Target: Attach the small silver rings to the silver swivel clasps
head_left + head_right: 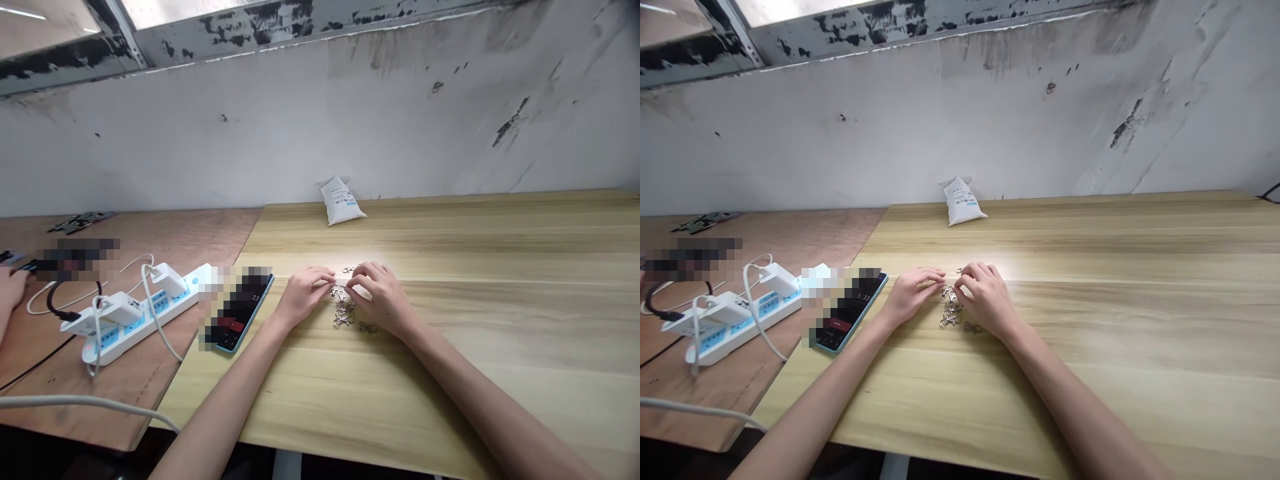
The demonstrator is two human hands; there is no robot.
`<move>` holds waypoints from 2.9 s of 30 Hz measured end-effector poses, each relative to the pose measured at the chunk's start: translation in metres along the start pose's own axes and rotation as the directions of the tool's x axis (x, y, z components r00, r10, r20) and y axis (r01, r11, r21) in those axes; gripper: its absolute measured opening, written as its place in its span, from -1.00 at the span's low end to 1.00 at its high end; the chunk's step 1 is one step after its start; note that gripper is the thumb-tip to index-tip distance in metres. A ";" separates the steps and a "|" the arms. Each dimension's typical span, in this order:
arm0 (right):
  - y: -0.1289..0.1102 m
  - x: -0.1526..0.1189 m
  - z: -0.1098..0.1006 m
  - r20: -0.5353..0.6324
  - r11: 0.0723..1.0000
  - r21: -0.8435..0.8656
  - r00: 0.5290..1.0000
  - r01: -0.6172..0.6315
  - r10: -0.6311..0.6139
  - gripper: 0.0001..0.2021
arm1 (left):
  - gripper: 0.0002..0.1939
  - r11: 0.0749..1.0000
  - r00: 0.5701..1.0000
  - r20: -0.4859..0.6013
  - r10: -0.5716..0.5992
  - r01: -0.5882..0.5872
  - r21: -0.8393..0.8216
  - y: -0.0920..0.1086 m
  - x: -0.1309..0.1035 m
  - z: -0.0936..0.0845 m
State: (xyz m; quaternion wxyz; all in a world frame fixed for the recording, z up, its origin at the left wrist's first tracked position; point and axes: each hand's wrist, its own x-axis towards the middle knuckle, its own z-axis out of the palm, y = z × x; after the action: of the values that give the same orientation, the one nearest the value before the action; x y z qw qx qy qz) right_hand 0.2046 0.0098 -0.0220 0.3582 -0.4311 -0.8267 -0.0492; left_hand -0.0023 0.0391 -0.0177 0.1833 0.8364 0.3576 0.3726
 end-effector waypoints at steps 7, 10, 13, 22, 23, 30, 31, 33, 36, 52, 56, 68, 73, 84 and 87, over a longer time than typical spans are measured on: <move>-0.002 0.000 -0.001 0.004 0.999 -0.030 1.000 -0.019 0.019 -0.90 | -0.91 0.988 0.994 -0.038 0.103 -0.098 0.123 0.003 0.002 0.000; -0.002 0.000 -0.001 0.014 0.999 -0.028 1.000 -0.026 0.026 -0.89 | -0.89 0.990 0.997 -0.008 0.075 -0.074 0.117 0.007 0.001 0.000; -0.003 0.000 -0.002 0.006 0.999 -0.024 0.999 -0.034 0.034 -0.88 | -0.89 0.995 0.999 0.007 0.040 -0.040 0.087 0.009 0.002 0.000; -0.011 0.002 -0.002 -0.022 0.993 -0.110 0.999 0.042 -0.045 -0.83 | -0.95 0.976 0.987 0.026 -0.158 0.160 -0.146 0.011 0.002 0.001; -0.012 0.002 -0.002 -0.023 0.991 -0.120 0.998 0.051 -0.054 -0.82 | -0.95 0.965 0.980 0.040 -0.193 0.197 -0.172 0.012 0.002 0.001; -0.012 0.003 -0.005 -0.052 0.986 -0.144 0.994 0.089 -0.097 -0.82 | -0.94 0.930 0.958 0.029 -0.286 0.285 -0.233 0.013 0.003 -0.002; -0.013 0.003 -0.006 -0.054 0.985 -0.146 0.994 0.090 -0.099 -0.82 | -0.93 0.931 0.959 0.024 -0.283 0.280 -0.232 0.013 0.003 -0.002; -0.014 0.003 -0.006 -0.062 0.984 -0.149 0.992 0.099 -0.109 -0.83 | -0.92 0.934 0.959 0.013 -0.282 0.278 -0.225 0.013 0.003 -0.003; -0.014 0.003 -0.007 -0.086 0.980 -0.169 0.989 0.108 -0.123 -0.82 | -0.92 0.938 0.960 0.008 -0.281 0.276 -0.208 0.014 0.003 -0.003; -0.003 -0.001 -0.002 -0.133 0.964 0.129 0.959 -0.233 0.249 -0.88 | -0.91 0.936 0.964 0.061 -0.257 0.264 -0.233 0.015 0.002 -0.003; 0.002 -0.002 -0.003 -0.071 0.936 0.257 0.961 -0.241 0.267 -0.87 | -0.90 0.935 0.962 0.074 -0.263 0.273 -0.227 0.015 0.003 -0.002; -0.004 0.000 -0.006 -0.103 0.989 0.143 0.994 -0.032 0.047 -0.93 | -0.94 0.912 0.946 0.052 -0.319 0.322 -0.255 0.017 0.004 -0.003; -0.007 0.001 -0.008 -0.107 0.995 0.103 0.994 -0.010 0.021 -0.90 | -0.95 0.905 0.946 0.055 -0.321 0.323 -0.277 0.016 0.004 -0.003; -0.009 0.002 -0.008 -0.145 0.998 0.047 0.989 0.047 -0.040 -0.92 | -0.92 0.903 0.944 0.084 -0.320 0.330 -0.275 0.017 0.003 -0.002; -0.010 0.003 -0.008 -0.135 0.998 0.033 0.990 0.053 -0.048 -0.92 | -0.93 0.899 0.945 0.077 -0.319 0.327 -0.292 0.017 0.004 -0.002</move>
State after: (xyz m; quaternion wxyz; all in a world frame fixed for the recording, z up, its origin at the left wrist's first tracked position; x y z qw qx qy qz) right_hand 0.2010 0.0024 -0.0121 0.4192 -0.3993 -0.8122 -0.0720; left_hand 0.0058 0.0305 -0.0048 0.3726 0.7329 0.4278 0.3756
